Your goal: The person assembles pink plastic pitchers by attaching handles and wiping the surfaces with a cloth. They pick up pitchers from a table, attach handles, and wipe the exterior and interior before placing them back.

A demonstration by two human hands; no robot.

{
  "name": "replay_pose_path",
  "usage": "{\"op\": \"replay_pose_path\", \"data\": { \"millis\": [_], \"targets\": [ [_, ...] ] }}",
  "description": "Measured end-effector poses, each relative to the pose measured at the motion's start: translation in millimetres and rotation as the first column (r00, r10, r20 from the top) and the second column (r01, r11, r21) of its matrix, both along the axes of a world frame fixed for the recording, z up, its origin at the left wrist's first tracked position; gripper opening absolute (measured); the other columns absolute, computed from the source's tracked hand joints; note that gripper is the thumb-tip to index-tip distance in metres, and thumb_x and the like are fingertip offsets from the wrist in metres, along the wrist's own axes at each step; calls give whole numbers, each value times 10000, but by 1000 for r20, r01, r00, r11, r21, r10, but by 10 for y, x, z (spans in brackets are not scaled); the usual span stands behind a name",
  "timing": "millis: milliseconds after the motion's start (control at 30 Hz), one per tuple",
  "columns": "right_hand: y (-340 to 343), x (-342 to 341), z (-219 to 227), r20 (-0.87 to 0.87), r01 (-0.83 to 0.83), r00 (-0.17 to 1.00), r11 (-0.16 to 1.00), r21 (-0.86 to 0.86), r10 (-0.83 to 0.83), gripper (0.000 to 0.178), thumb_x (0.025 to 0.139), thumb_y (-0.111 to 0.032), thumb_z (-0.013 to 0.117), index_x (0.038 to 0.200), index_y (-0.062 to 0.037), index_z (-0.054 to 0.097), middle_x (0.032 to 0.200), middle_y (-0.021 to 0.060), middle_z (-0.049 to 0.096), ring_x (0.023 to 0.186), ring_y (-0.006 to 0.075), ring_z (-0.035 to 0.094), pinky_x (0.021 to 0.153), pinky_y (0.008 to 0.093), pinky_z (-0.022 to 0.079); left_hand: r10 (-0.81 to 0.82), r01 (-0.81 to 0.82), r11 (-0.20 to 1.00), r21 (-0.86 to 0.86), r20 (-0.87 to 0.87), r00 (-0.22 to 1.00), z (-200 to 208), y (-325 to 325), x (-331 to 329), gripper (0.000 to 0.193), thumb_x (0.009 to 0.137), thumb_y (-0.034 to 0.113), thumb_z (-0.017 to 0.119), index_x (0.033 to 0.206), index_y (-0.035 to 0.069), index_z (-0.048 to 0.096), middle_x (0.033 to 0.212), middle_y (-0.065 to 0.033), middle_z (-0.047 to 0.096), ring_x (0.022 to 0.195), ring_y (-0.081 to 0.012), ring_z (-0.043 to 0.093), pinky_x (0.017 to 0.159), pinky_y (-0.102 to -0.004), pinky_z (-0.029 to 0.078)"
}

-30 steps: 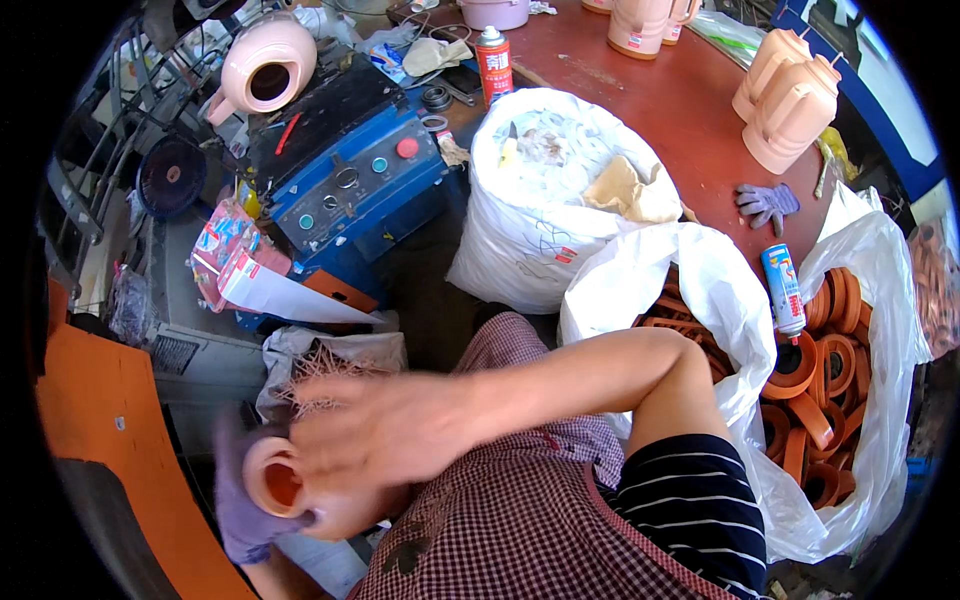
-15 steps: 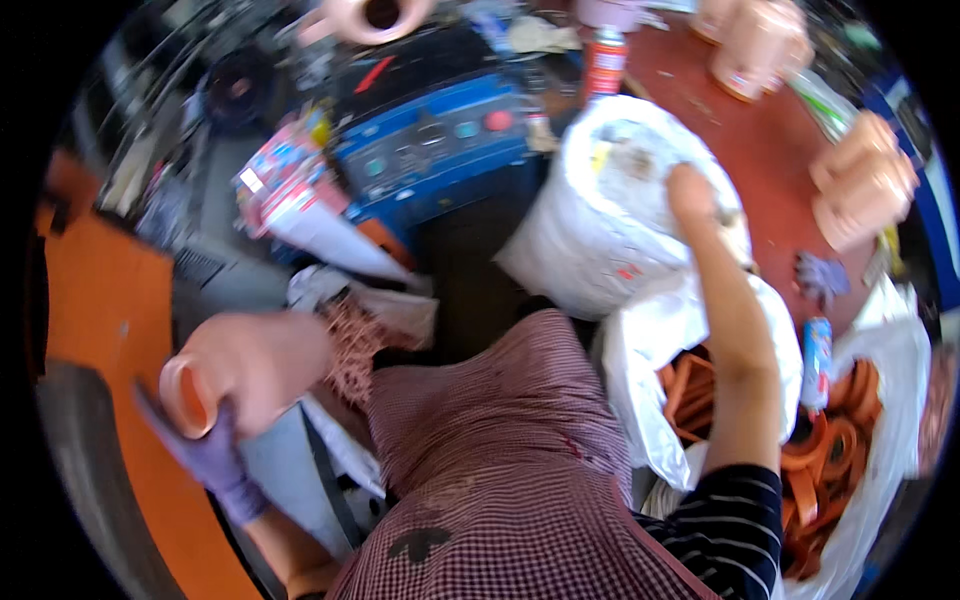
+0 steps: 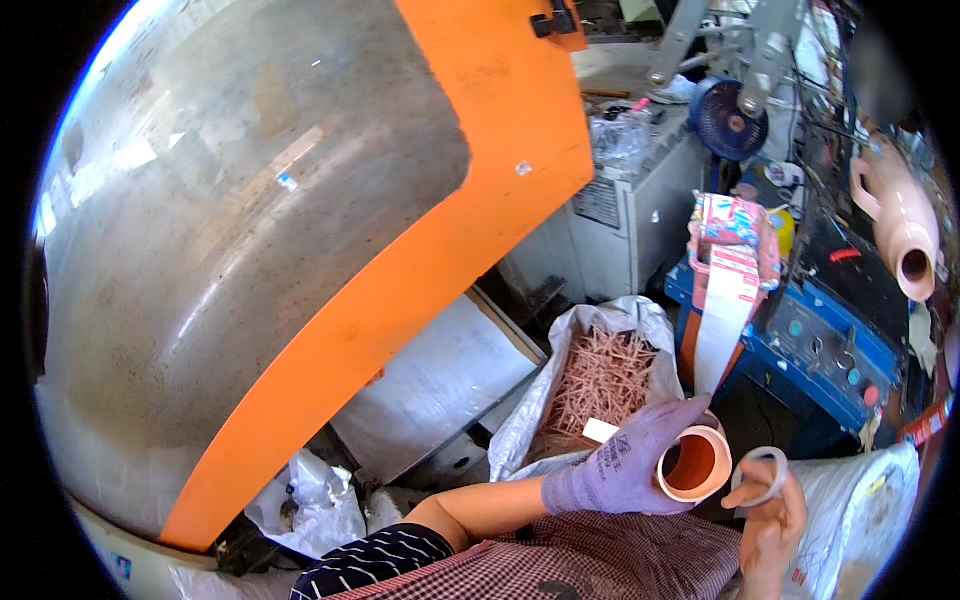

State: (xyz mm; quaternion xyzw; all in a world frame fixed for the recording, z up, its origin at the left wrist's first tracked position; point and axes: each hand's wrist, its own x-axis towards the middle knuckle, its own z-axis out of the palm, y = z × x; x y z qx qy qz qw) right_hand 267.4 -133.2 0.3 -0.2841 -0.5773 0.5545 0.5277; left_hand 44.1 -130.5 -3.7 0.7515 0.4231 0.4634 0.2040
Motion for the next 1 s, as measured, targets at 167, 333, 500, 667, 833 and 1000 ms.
{"op": "replay_pose_path", "data": {
  "millis": [167, 333, 500, 667, 833, 1000],
  "targets": [
    [-67, -288, 338, 529, -212, 741, 602, 770, -414, 219, 828, -16, 593, 1042, 14, 622, 996, 188, 645, 941, 340, 639, 957, 497, 454, 63, -66, 995, 78, 41, 997, -77, -90, 9, 913, 664, 326, 815, 1362, -41, 355, 1262, -210, 517, 1158, -396, 519, 1014, -475, 388],
    [-24, -409, 297, 560, -136, 734, 725, 675, -384, 53, 754, 21, 589, 788, -9, 616, 898, 159, 648, 929, 365, 618, 887, 482, 476, 34, -43, 987, 153, 57, 998, -259, -42, 185, 813, 675, 351, 786, 1316, -13, 442, 1331, -215, 488, 1232, -391, 472, 1078, -486, 338],
    [-44, -431, 441, 681, -229, 676, 797, 559, -283, 65, 758, -5, 560, 797, -1, 611, 887, 165, 636, 874, 375, 612, 761, 431, 484, -42, 15, 988, 155, 170, 984, -339, -82, 309, 827, 665, 305, 783, 1353, 4, 437, 1334, -203, 494, 1234, -364, 479, 1088, -473, 322],
    [-57, -485, 380, 685, -209, 628, 768, 606, -370, 106, 761, -16, 553, 829, 26, 622, 917, 182, 637, 867, 380, 615, 735, 392, 492, -29, 14, 992, 123, 121, 992, -255, -71, 277, 853, 653, 287, 779, 1372, 1, 420, 1334, -192, 499, 1225, -350, 486, 1080, -478, 329],
    [-19, -392, 452, 821, -396, 455, 748, 532, -344, 146, 786, -34, 548, 866, 24, 656, 952, 198, 644, 882, 379, 622, 747, 409, 503, -61, 40, 988, 150, 133, 989, -377, -87, 367, 842, 657, 298, 770, 1366, 4, 423, 1328, -182, 504, 1226, -349, 480, 1081, -487, 323],
    [14, -372, 405, 799, -380, 466, 729, 569, -381, 81, 770, -52, 565, 773, -14, 637, 826, 186, 630, 775, 350, 609, 688, 417, 476, -102, 89, 991, 103, 131, 986, -293, -60, 330, 796, 704, 351, 733, 1358, 11, 431, 1327, -173, 508, 1225, -349, 477, 1084, -489, 315]
  ]
}}
